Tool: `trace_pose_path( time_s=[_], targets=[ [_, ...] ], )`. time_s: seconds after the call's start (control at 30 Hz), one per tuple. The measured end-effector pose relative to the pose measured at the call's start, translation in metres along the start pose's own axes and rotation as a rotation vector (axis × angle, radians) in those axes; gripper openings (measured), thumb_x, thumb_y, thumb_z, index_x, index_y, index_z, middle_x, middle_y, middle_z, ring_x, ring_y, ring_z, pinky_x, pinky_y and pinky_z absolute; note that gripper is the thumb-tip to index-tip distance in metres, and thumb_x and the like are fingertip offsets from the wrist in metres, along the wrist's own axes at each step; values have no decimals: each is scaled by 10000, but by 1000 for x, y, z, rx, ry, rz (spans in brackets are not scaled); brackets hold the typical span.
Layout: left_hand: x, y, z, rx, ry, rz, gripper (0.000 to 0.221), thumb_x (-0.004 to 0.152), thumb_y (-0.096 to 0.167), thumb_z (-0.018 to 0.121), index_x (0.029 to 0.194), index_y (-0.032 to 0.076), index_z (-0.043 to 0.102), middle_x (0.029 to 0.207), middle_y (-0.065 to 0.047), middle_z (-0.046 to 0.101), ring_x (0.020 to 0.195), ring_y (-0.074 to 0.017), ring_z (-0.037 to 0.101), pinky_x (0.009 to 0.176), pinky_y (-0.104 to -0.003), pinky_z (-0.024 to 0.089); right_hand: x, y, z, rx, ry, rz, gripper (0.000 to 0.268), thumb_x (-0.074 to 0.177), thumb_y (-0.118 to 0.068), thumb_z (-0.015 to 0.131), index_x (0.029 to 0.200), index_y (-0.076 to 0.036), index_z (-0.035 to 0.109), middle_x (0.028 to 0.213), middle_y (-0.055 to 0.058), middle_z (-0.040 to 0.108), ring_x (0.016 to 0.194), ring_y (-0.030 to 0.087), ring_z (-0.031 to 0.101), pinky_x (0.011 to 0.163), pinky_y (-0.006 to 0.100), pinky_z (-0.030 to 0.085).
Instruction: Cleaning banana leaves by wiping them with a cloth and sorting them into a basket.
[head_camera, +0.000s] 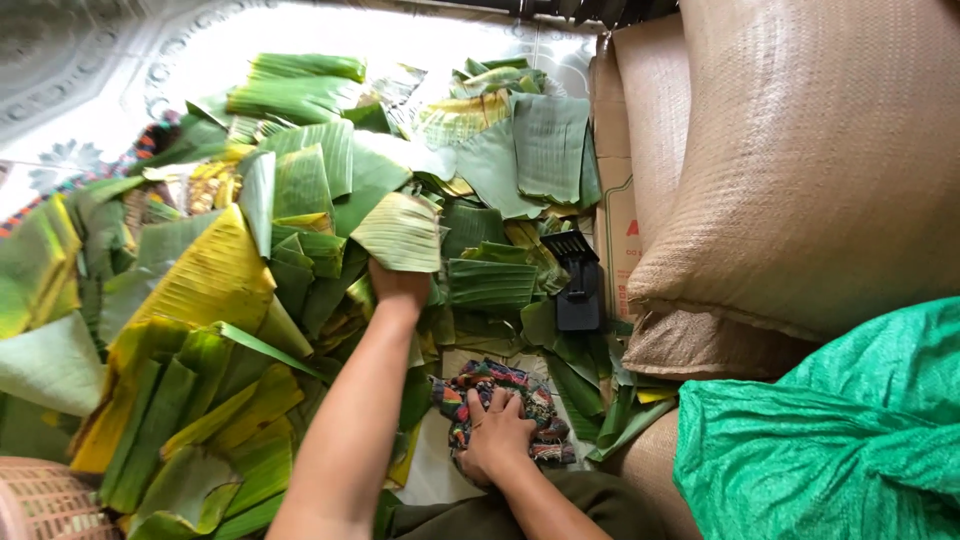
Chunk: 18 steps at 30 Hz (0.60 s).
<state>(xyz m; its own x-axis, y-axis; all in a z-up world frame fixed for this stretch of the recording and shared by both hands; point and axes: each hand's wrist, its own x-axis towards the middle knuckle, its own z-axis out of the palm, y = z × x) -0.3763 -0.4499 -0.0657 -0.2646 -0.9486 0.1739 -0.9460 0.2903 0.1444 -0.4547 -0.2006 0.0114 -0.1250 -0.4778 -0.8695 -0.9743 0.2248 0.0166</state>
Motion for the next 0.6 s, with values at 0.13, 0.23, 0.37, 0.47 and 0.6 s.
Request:
trace_pose_path(
  time_s=[0.13, 0.23, 0.37, 0.47, 0.6],
  targets=[
    [-8, -31, -45, -31, 80, -3, 160, 900, 228, 585, 918, 120, 702, 620, -101, 644, 498, -370, 630, 418, -449, 491, 17, 4, 12, 9, 59, 0, 946, 986, -645, 578, 1634, -284, -9, 1510, 206, 129, 1271, 439, 253, 895, 539, 442],
    [-28, -54, -73, -57, 123, -14, 149, 882, 169, 582, 960, 101, 690, 618, -114, 633, 489, -388, 619, 410, -454, 487, 17, 5, 15, 23, 93, -6, 965, 960, -658, 602, 1633, -295, 15, 1522, 198, 134, 1324, 446, 235, 912, 544, 450],
    [-50, -69, -108, -91, 189, -28, 192, 856, 79, 578, 1022, 72, 673, 614, -134, 617, 474, -414, 602, 397, -462, 481, 10, 2, 11, -2, 115, -4, 962, 950, -671, 588, 1636, -284, 35, 1500, 197, 170, 1294, 417, 273, 909, 519, 452],
    [-73, -84, -114, -99, 223, 32, 351, 878, 87, 599, 550, 54, 475, 480, -112, 468, 395, -304, 490, 370, -445, 421, 7, -1, 9, -10, 115, -2, 970, 964, -675, 557, 1661, -284, 6, 1492, 192, 172, 1265, 407, 277, 900, 508, 450],
    [-99, -80, -161, -240, 261, 61, 191, 869, 70, 604, 722, 25, 490, 608, -128, 506, 466, -262, 495, 379, -414, 364, 13, 0, 13, -16, 156, -6, 952, 950, -687, 564, 1643, -276, 56, 1455, 201, 206, 1223, 402, 307, 874, 507, 460]
  ],
)
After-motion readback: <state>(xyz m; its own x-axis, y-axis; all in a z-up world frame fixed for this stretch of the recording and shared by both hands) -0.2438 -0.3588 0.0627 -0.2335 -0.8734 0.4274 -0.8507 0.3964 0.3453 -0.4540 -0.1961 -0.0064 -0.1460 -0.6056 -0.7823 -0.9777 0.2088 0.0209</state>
